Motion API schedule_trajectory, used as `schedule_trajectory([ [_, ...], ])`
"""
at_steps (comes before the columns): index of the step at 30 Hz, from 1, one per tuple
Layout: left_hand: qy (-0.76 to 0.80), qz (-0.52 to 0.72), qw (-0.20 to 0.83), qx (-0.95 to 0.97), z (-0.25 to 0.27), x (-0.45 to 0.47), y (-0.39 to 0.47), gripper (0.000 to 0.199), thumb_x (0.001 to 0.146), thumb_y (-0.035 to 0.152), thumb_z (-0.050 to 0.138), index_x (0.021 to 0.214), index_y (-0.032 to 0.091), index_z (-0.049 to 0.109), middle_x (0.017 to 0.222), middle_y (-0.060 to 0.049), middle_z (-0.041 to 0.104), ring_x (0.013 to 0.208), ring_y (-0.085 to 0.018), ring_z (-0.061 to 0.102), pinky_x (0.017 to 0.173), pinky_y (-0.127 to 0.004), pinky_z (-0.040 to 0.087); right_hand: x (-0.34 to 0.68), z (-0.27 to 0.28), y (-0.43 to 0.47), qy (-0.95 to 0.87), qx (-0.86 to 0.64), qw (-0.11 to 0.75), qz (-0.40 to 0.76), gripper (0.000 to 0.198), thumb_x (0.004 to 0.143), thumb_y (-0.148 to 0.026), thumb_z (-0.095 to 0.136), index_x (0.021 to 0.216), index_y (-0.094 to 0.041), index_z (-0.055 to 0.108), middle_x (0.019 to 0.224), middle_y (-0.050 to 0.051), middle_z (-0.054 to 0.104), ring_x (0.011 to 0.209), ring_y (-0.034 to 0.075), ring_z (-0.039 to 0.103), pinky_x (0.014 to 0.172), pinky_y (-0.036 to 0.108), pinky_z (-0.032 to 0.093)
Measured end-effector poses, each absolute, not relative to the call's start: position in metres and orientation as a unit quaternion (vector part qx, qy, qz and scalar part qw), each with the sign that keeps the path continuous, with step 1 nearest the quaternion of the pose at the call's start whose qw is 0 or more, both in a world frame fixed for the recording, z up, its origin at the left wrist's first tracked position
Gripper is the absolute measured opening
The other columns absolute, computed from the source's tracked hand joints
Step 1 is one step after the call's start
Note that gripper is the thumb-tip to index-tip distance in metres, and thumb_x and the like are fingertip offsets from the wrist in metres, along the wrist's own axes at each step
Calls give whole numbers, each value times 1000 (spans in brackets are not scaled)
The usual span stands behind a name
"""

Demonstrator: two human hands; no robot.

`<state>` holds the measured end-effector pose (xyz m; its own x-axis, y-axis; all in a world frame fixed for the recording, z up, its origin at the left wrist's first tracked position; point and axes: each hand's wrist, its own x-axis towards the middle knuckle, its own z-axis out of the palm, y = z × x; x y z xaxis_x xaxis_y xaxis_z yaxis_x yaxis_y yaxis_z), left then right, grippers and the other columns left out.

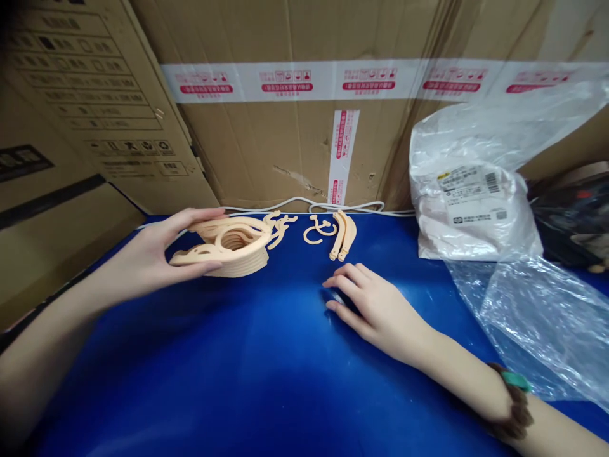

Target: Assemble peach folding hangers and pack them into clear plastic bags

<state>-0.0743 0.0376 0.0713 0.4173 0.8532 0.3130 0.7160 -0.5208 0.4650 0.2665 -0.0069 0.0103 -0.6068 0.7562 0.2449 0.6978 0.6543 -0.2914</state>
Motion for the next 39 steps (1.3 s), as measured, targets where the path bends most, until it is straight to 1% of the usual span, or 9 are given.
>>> schedule_trajectory([
  [6,500,235,177,815,60,-96,53,69,76,57,70,135,31,48,141,-4,54,128,-31,53,109,-47,43,265,7,-7,-911,-376,156,65,21,97,-27,46,110,-21,61,113,11,61,98,23,59,84,40,51],
  [10,509,228,190,808,58,-99,57,73,73,58,72,136,30,49,143,-4,53,131,-31,49,110,-46,41,265,7,-7,-911,-377,153,63,22,98,-28,45,111,-21,62,113,11,60,97,23,59,84,41,51],
  [14,507,229,206,805,59,-100,58,75,74,57,72,138,28,46,146,-6,49,135,-31,46,113,-48,37,265,6,-7,-912,-379,144,66,23,99,-28,43,111,-21,60,114,12,59,98,23,58,84,42,50],
  [18,505,233,223,800,59,-99,58,75,74,56,73,139,29,46,148,-6,48,136,-30,44,113,-47,37,265,5,-6,-913,-378,136,70,23,99,-28,41,112,-20,59,115,12,58,99,24,56,86,44,49],
  [25,525,210,209,798,60,-109,59,83,70,59,76,142,35,42,151,-3,44,138,-32,40,116,-53,29,265,6,-7,-914,-379,129,70,24,100,-27,40,113,-20,59,116,12,57,98,23,56,85,44,49],
  [29,536,199,212,793,59,-115,62,77,71,59,75,139,33,47,146,-2,49,135,-34,44,114,-56,30,264,7,-7,-914,-379,130,64,24,100,-26,40,113,-20,59,116,12,58,98,23,57,86,44,49],
  [31,545,191,207,790,59,-115,64,76,72,61,73,138,31,49,144,-1,52,134,-35,46,114,-55,32,263,7,-7,-914,-379,130,62,24,100,-27,40,113,-20,59,116,11,58,98,22,58,86,44,49],
  [36,561,180,204,782,60,-115,68,80,65,64,75,134,30,54,141,-1,56,132,-32,48,114,-44,35,264,5,-7,-915,-376,130,60,24,100,-28,39,113,-19,58,115,11,57,99,23,57,87,44,48],
  [39,566,183,226,771,62,-113,67,79,64,62,76,133,31,53,140,0,55,133,-31,47,115,-43,33,264,5,-7,-916,-376,129,59,24,100,-28,39,113,-19,58,116,11,57,99,23,57,87,44,48],
])
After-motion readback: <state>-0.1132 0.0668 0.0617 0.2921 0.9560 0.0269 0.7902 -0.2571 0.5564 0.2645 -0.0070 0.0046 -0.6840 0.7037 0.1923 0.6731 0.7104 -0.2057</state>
